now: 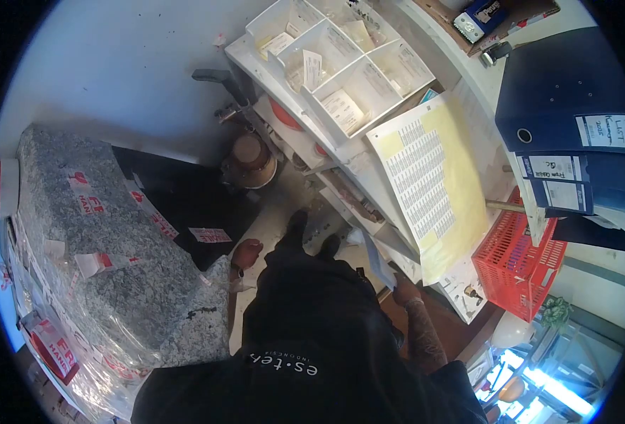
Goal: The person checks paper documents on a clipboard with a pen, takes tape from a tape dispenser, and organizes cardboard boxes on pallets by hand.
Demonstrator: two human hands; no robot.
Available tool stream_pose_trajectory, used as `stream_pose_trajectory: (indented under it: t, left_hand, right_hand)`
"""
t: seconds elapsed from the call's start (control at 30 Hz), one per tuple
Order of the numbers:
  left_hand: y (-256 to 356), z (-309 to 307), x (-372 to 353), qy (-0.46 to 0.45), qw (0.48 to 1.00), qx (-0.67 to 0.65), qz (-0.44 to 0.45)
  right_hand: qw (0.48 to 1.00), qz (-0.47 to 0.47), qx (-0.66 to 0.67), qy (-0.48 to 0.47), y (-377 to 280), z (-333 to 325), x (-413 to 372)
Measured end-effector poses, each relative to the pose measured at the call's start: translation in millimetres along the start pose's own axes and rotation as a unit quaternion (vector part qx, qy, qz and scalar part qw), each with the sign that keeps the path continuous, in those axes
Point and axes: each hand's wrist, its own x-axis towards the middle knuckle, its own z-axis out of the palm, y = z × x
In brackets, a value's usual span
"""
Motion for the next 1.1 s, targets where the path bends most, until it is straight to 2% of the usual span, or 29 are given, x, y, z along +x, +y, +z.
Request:
stream_pose_trajectory:
  t: [0.1, 0.17, 0.3, 0.4, 0.5, 0.57, 0.6, 0.67, 0.7, 0.77, 0.87, 0.93, 1.0, 1.1]
  left_hand:
    - [-8, 3, 2, -0.014, 0.999, -0.034, -0.013]
    - [-10, 5, 1, 0.013, 0.998, -0.051, 0.028]
    - [-17, 8, 5, 0.018, 0.998, -0.059, -0.008]
    - [-12, 3, 5, -0.002, 1.000, -0.029, 0.009]
    - [-4, -5, 0, -0.053, 0.998, 0.008, -0.044]
    - [-24, -5, 13, -0.081, 0.996, 0.041, -0.006]
    - [-31, 0, 14, -0.081, 0.996, 0.039, -0.007]
    - [-41, 8, 12, 0.027, 0.998, 0.045, 0.021]
    - [-22, 5, 3, 0.027, 0.998, 0.045, 0.021]
    - [10, 0, -12, -0.005, 0.996, -0.038, -0.079]
    - [-1, 0, -6, -0.013, 0.999, -0.014, -0.037]
    - [-1, 2, -8, -0.002, 0.998, -0.034, -0.043]
    - [-6, 3, -8, 0.008, 0.997, -0.055, -0.049]
    - [-13, 4, -4, 0.010, 0.998, -0.069, -0.005]
  right_hand:
    - [1.000, 0.009, 0.006, -0.008, -9, -10, -6]
    - [1.000, 0.010, 0.011, -0.015, -12, -11, -9]
    - [1.000, -0.003, -0.011, 0.009, -8, -7, -9]
    - [1.000, 0.001, -0.017, -0.003, -5, -2, -3]
    - [1.000, -0.002, -0.026, -0.012, 1, 5, 0]
    - [1.000, -0.009, -0.016, -0.013, 4, 6, 2]
    - [1.000, -0.009, -0.016, -0.012, 4, 5, 2]
    - [1.000, -0.010, -0.016, -0.012, 2, 5, 2]
    - [1.000, -0.005, -0.021, -0.014, 2, 4, 2]
    - [1.000, 0.000, -0.027, -0.016, 1, 2, 3]
    - [1.000, -0.014, -0.006, -0.013, 2, 4, 5]
    - [1.000, -0.025, -0.004, 0.016, 7, 9, 8]
    - [1.000, -0.019, -0.013, 0.006, 1, 2, 6]
    - [0.999, -0.005, -0.031, -0.006, 0, 0, 7]
